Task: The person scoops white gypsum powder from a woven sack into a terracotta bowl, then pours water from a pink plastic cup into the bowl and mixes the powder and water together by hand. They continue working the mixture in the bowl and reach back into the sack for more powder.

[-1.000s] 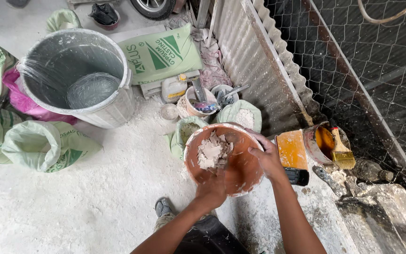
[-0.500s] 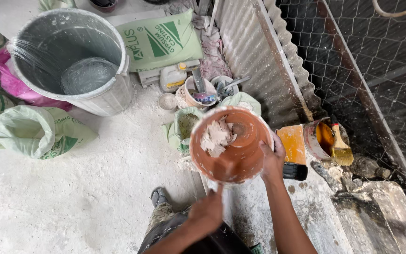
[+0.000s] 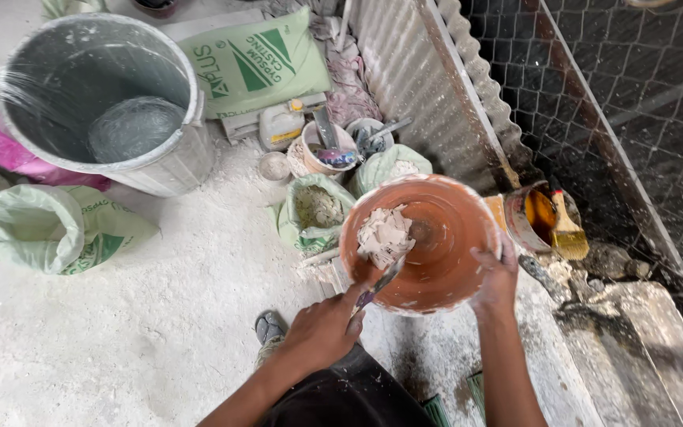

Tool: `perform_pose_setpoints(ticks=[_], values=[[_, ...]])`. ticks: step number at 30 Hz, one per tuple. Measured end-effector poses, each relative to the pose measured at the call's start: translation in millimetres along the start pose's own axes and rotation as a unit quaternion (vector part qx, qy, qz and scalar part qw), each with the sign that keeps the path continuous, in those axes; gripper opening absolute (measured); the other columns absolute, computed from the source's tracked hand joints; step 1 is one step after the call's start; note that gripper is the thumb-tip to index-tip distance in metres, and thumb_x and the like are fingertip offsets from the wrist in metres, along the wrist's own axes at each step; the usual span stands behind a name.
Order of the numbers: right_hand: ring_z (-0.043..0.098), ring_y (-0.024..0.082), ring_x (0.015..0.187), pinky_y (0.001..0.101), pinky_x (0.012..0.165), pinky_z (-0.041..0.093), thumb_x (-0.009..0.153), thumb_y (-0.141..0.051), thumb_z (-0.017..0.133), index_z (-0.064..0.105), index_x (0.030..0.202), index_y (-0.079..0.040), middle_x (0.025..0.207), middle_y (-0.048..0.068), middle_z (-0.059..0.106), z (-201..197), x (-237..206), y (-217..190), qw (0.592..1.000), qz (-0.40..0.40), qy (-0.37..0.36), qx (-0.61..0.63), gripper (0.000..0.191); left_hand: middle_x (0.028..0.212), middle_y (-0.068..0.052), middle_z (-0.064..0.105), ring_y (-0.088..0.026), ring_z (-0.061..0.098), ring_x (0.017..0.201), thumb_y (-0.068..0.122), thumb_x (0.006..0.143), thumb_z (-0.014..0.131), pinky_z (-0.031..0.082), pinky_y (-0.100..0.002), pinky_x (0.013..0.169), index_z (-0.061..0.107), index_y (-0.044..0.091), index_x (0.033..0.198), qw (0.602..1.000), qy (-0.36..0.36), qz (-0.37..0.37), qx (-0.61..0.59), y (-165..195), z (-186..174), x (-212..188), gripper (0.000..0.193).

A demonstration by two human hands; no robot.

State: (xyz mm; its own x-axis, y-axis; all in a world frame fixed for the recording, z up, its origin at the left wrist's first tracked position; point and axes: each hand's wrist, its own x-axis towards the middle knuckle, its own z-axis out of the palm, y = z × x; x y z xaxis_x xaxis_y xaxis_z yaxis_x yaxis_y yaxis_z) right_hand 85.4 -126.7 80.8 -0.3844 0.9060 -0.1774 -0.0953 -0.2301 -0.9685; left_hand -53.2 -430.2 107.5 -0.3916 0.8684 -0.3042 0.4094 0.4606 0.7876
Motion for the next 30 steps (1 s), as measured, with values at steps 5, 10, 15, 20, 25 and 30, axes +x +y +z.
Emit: perform_pose_setpoints(ticks=[5, 10, 15, 20, 25, 30], values=[[0.066, 0.028, 0.117, 0.0432, 0.1, 0.054, 0.084, 0.006, 0.053, 0.048, 0.149, -0.008, 0.133, 0.013, 0.065, -49, -21, -22, 0.998, 0.035, 0.007, 0.051, 0.066, 0.088, -0.017, 0.074, -0.032, 0.074, 0.07, 0.022, 0.093, 0.057, 0.059, -0.047, 0.066, 0.05, 0.01, 0.133, 0.979, 0.145, 0.066, -0.13, -21, -6, 0, 0.042], [0.062, 0.029, 0.123, 0.0418, 0.101, 0.054, 0.091, 0.003, 0.054, 0.045, 0.155, -0.002, 0.138, 0.015, 0.062, -103, -56, -22, 0.996, 0.044, 0.031, 0.066, 0.065, 0.077, -0.022, 0.072, -0.035, 0.073, 0.065, 0.033, 0.1, 0.057, 0.057, -0.05, 0.065, 0.057, 0.008, 0.126, 0.967, 0.153, -0.143, -0.146, -66, 27, 57, 0.036], [0.061, 0.03, 0.123, 0.0436, 0.098, 0.051, 0.089, 0.0, 0.053, 0.041, 0.156, -0.007, 0.144, 0.019, 0.057, -145, -110, -29, 0.985, 0.091, 0.138, 0.042, 0.068, 0.089, -0.024, 0.072, -0.041, 0.072, 0.081, 0.03, 0.088, 0.072, 0.057, -0.049, 0.076, 0.057, 0.007, 0.124, 0.993, 0.084, -0.05, -0.072, -83, 91, 113, 0.046], [0.062, 0.029, 0.123, 0.0455, 0.1, 0.053, 0.087, -0.003, 0.055, 0.04, 0.155, -0.006, 0.147, 0.017, 0.056, -183, -160, -15, 0.978, 0.095, 0.162, 0.092, 0.07, 0.111, -0.023, 0.071, -0.045, 0.066, 0.102, 0.029, 0.084, 0.073, 0.053, -0.053, 0.083, 0.063, 0.01, 0.121, 0.991, 0.101, 0.074, -0.036, -52, 126, 179, 0.043], [0.062, 0.029, 0.119, 0.0458, 0.098, 0.053, 0.088, -0.002, 0.058, 0.043, 0.153, -0.005, 0.138, 0.016, 0.06, -212, -182, 25, 0.968, 0.101, 0.181, 0.142, 0.067, 0.124, -0.026, 0.061, -0.046, 0.063, 0.105, 0.034, 0.092, 0.07, 0.051, -0.055, 0.088, 0.064, 0.008, 0.123, 0.985, 0.109, 0.122, 0.051, 0, 143, 260, 0.041], [0.064, 0.027, 0.115, 0.0442, 0.096, 0.052, 0.09, -0.003, 0.057, 0.044, 0.155, -0.008, 0.132, 0.013, 0.064, -224, -183, 37, 0.956, 0.132, 0.199, 0.17, 0.067, 0.117, -0.019, 0.071, -0.04, 0.066, 0.107, 0.039, 0.083, 0.076, 0.051, -0.048, 0.093, 0.068, 0.008, 0.123, 0.972, 0.084, 0.218, 0.013, 51, 162, 316, 0.052]])
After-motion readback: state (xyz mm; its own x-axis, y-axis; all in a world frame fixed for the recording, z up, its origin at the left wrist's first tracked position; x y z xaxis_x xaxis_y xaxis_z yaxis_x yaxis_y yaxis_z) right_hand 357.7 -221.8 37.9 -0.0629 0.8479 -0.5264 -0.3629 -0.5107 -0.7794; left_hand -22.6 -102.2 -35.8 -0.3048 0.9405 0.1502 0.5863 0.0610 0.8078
